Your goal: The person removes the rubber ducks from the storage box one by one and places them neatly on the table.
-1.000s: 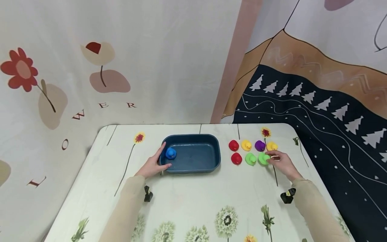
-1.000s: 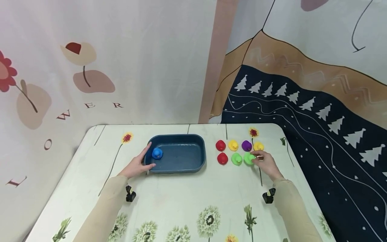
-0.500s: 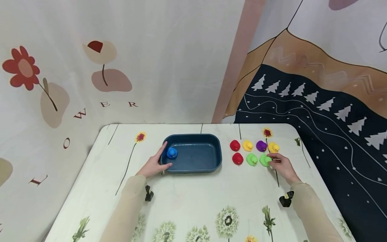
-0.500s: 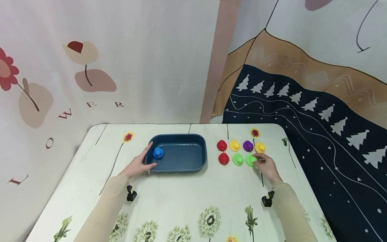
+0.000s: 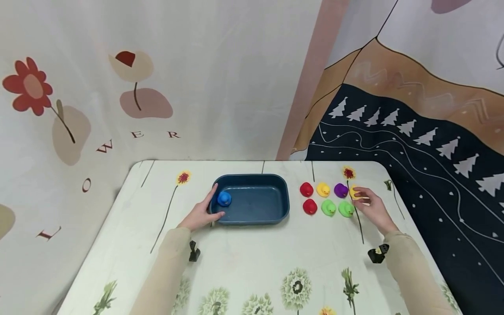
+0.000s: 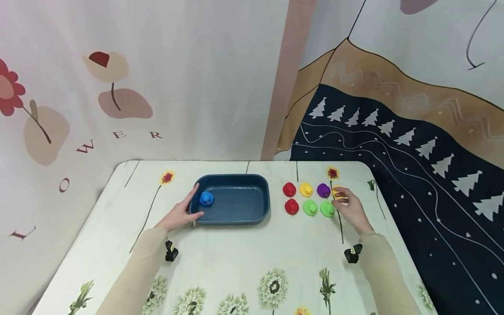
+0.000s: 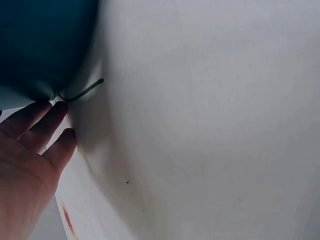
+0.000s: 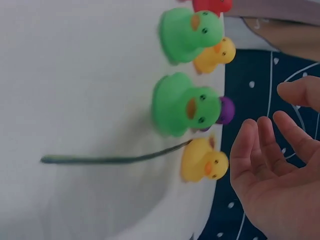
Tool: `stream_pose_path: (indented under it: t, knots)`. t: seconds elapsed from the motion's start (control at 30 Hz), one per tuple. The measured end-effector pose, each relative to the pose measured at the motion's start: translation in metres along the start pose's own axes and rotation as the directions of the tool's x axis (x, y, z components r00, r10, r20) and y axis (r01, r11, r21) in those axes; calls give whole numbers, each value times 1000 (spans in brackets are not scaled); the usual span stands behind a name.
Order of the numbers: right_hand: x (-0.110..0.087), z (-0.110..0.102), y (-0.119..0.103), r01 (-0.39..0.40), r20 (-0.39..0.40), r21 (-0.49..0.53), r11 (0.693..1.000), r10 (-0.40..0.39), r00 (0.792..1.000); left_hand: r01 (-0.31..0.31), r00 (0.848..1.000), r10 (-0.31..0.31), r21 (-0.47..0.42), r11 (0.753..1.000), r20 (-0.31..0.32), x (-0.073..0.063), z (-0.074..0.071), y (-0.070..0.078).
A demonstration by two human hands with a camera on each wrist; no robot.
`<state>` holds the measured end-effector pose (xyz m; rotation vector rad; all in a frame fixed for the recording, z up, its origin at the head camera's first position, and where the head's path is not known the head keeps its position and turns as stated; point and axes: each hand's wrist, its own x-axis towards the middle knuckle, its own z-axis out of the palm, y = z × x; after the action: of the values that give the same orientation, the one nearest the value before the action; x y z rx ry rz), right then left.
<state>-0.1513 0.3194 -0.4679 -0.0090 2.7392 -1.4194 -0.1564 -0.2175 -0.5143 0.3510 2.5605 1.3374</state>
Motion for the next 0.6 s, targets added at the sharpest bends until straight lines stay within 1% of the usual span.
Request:
stream_pose_path:
  t: [0.3, 0.4, 0.6]
  knots:
    - [5, 14, -21, 7, 45, 41, 999, -9, 999, 6, 1000, -6, 5, 1000, 8, -1, -1, 3]
    - [6, 19, -26, 7, 65, 30, 1000, -9, 998, 12, 1000, -12, 1, 1000, 10, -1, -1, 4]
    - [7, 26, -37, 44, 108, 48, 998, -49, 993, 16, 1000, -16, 8, 1000, 9, -1, -1, 4]
